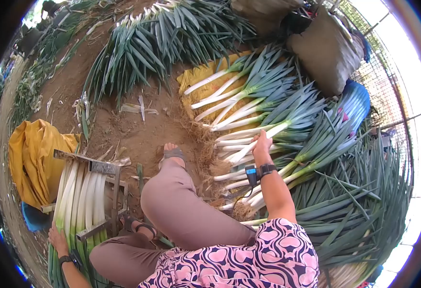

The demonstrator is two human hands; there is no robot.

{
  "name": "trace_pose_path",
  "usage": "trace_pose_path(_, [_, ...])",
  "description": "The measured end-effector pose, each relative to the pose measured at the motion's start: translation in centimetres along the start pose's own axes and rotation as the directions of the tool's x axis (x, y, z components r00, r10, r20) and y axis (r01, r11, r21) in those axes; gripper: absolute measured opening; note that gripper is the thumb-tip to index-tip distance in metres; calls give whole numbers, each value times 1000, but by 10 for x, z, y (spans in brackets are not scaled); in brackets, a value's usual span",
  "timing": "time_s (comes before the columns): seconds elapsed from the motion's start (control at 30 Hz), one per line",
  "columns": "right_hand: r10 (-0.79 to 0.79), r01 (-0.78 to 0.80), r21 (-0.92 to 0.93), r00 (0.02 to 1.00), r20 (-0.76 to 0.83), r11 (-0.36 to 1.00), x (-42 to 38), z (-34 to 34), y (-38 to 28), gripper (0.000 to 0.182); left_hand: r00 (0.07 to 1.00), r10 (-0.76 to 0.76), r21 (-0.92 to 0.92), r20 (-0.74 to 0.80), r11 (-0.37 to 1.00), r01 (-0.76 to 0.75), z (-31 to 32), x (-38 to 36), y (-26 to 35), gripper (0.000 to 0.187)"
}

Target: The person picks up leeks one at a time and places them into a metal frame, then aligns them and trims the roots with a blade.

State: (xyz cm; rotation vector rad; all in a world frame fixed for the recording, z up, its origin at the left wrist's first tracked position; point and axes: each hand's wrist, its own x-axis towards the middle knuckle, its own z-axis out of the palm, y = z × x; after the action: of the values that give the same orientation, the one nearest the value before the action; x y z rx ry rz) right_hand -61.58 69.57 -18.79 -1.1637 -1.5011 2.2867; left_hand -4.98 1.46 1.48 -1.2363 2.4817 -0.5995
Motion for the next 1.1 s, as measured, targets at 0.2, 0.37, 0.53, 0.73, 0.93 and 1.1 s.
trace_pose_path(0.2, [-154, 141, 63, 935, 318, 988, -115, 34, -52, 20, 982, 47, -255, -183, 962, -93, 8, 1, 2, 66])
trace_pose_path(0.37, [-16, 2, 19, 601, 799, 1000, -232, 68, -95, 11, 854, -31, -377, -519, 905, -196, -52, -39, 37, 54])
trace_pose_path(0.53, [-8, 304, -28, 117, 993, 952, -376, 93, -111, 25, 693, 71, -310, -717, 858, -409, -182, -114, 67, 53])
trace_pose_path(0.73, [-28, 662, 521, -604, 797, 539, -475, 159, -67, 38, 426, 205, 16, -881, 913, -408, -251, -148, 67, 55])
trace_pose_path(0.93, [190, 427, 798, -904, 382, 425, -569, 186, -4, 46, 531, 85, 104, -843, 995, 5, -210, -157, 16, 43])
trace_pose_path(1.1, [242, 262, 885, -954, 177, 385, -598, 189, 68, 40, 742, -57, -78, -668, 997, 5, -136, -177, -10, 31])
